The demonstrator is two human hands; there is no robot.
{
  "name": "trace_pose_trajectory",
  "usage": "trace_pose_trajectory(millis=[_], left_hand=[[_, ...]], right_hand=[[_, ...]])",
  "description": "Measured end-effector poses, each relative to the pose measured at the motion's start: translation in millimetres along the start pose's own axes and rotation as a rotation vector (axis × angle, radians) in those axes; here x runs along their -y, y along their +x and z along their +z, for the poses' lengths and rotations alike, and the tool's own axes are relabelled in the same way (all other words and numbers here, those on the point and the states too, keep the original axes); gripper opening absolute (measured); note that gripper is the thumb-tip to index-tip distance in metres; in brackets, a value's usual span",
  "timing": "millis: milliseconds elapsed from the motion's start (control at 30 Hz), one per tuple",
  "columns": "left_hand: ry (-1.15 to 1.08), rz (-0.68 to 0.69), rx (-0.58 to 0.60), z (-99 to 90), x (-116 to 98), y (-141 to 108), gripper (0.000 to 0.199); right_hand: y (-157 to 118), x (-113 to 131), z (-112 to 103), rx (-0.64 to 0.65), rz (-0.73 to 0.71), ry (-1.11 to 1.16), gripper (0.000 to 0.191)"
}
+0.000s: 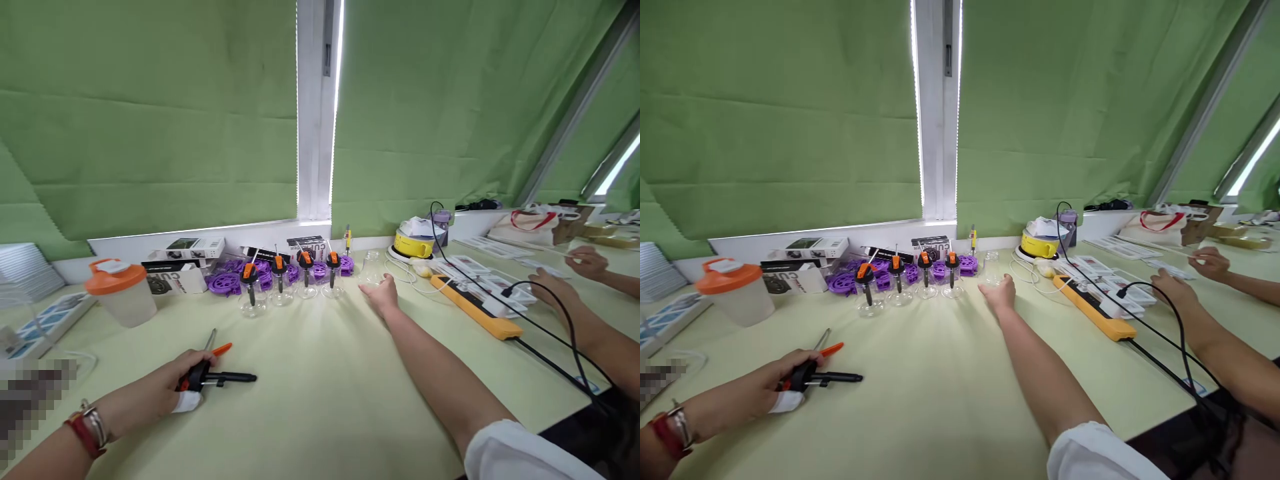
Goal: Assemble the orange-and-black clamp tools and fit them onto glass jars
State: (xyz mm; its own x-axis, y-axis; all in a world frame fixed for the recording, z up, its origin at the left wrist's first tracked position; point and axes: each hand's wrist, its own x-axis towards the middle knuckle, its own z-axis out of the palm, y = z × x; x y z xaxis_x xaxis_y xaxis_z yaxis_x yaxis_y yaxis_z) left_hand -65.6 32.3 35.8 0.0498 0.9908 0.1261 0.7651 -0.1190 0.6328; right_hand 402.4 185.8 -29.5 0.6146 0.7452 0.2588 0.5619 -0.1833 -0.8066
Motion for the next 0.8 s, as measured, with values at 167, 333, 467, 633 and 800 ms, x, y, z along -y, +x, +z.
trace_pose_trajectory(millis=[167,333,467,633,800], left_hand=[[-0.093,-0.038,0.04,-2.4,-11,-7,0.054],[-0.215,-0.115,0.158,-6.6,-23,-15,0.049],[-0.537,-0.147,0.046,5.0,-37,-14,0.056],[-0.847,-0.171,-0.01,28.6,-44,-15,0.061],[-0.75,-0.12,-0.021,44.8,-31,-17,0.069]], right_hand=[[-27,12,-21,-0.001,0.036,0.181,0.087],[-74,65,-49,0.071,-0.153,0.433,0.082],[-117,102,-64,0.455,-0.213,0.577,0.082],[-152,105,-59,0.673,-0.027,0.76,0.085],[-153,85,-51,0.761,0.094,0.93,0.063]])
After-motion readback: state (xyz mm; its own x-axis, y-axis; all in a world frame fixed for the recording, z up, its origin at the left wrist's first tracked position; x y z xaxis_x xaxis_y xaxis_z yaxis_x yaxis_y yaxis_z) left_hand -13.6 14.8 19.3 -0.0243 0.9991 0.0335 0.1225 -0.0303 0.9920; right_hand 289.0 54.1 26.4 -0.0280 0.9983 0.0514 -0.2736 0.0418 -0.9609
